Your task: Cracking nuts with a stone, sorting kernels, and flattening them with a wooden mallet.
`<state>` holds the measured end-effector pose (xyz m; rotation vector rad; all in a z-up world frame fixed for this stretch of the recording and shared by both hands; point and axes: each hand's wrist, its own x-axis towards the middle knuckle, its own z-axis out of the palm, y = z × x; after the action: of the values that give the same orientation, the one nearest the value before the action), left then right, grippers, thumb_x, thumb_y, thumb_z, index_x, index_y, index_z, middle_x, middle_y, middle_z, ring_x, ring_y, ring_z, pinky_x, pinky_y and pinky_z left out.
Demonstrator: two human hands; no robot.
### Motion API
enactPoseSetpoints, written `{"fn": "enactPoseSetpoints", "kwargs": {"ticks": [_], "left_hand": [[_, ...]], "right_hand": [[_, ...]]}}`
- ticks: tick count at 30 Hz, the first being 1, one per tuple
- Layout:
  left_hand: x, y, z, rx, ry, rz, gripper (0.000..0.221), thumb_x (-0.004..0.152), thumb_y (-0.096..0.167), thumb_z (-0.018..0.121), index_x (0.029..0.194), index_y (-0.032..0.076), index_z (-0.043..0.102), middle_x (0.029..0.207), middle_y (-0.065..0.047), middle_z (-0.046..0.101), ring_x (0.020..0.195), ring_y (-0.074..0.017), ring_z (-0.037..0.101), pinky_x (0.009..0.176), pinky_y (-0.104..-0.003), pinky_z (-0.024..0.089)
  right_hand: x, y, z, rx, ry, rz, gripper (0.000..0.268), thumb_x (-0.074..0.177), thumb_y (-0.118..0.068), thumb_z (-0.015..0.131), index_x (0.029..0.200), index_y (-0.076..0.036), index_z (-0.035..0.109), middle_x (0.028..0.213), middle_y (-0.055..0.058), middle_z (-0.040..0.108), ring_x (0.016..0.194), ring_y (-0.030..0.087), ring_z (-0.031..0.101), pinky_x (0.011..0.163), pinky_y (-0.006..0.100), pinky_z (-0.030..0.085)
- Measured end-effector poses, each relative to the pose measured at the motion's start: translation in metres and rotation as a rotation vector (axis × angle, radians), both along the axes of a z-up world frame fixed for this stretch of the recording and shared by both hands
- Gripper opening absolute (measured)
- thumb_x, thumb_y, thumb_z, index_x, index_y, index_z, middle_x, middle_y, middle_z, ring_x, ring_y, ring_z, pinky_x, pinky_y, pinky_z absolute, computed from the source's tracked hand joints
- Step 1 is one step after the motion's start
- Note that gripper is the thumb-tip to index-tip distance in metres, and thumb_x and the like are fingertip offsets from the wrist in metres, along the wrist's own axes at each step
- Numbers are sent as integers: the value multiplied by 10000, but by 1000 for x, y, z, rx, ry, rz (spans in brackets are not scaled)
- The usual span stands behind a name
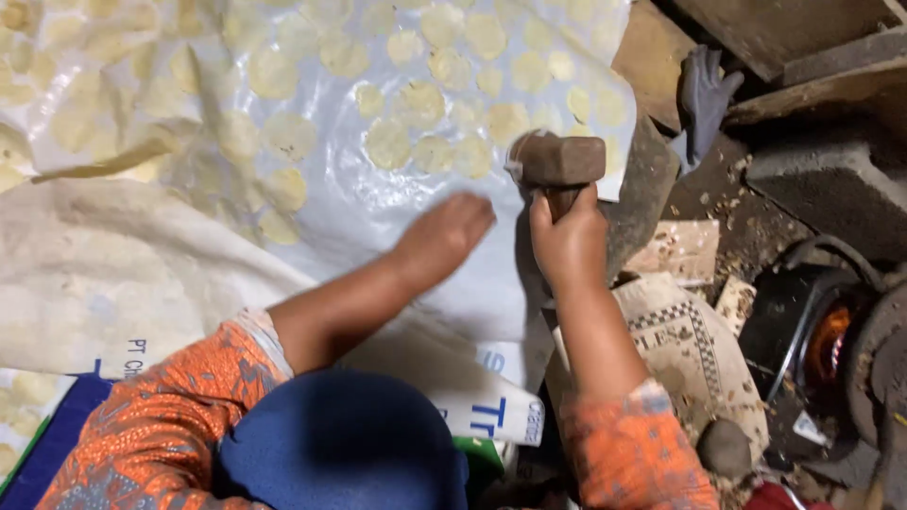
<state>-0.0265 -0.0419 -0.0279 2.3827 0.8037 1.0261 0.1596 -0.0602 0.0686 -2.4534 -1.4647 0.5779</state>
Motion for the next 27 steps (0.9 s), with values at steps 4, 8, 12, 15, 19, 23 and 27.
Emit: {"fn": "enactPoseSetpoints", "kwargs": {"ticks": [4,8,12,15,19,23,27], "left_hand": [[3,26,26,87,22,129,179,1095,128,466,1112,66,634,1049,-97,585,1017,-270,602,856,-337,511],[27,37,37,-264,-199,202,181,1026,131,560,1207,132,562,962,-20,629,944,-223,633,828,-365,513],[42,44,42,-358,-170,242,359,901,75,714,1210,141,541,886,46,669,839,-167,626,786,-358,481],[41,44,39,-307,-161,238,426,886,38,738,1252,109,532,929,-19,641,889,-217,626,815,-388,492],[5,19,39,-84,-34,383,185,1012,119,565,1190,95,520,971,-99,561,923,-345,573,779,-456,477],[-15,9,31,-61,41,353,87,1034,131,528,1118,121,509,929,-60,517,881,-295,566,753,-405,475],[-11,10,29,28,68,382,54,1030,149,530,1075,138,501,906,-31,483,851,-264,560,730,-381,464]], "right_hand": [[-5,10,42,14,-48,31,445,919,-442,746,1063,-38,626,884,285,698,945,523,673,737,636,504],[-9,3,113,209,135,24,288,1027,-260,690,1104,3,600,819,172,641,687,327,626,546,432,496],[-10,-17,158,678,229,220,199,1236,-25,488,1075,88,461,770,126,518,581,189,497,538,318,451],[-5,-17,102,765,200,104,114,1075,-43,542,994,38,538,706,62,580,541,168,553,501,297,526],[-3,-16,-24,-59,-171,-74,623,937,-513,672,1339,-73,491,991,248,722,977,501,694,828,670,534],[-1,6,10,-104,-199,61,520,927,-523,706,1122,-53,597,863,261,722,930,516,702,803,644,543],[3,18,65,-37,-102,16,490,960,-526,711,1078,-62,607,902,232,694,976,509,679,795,610,525]]}}
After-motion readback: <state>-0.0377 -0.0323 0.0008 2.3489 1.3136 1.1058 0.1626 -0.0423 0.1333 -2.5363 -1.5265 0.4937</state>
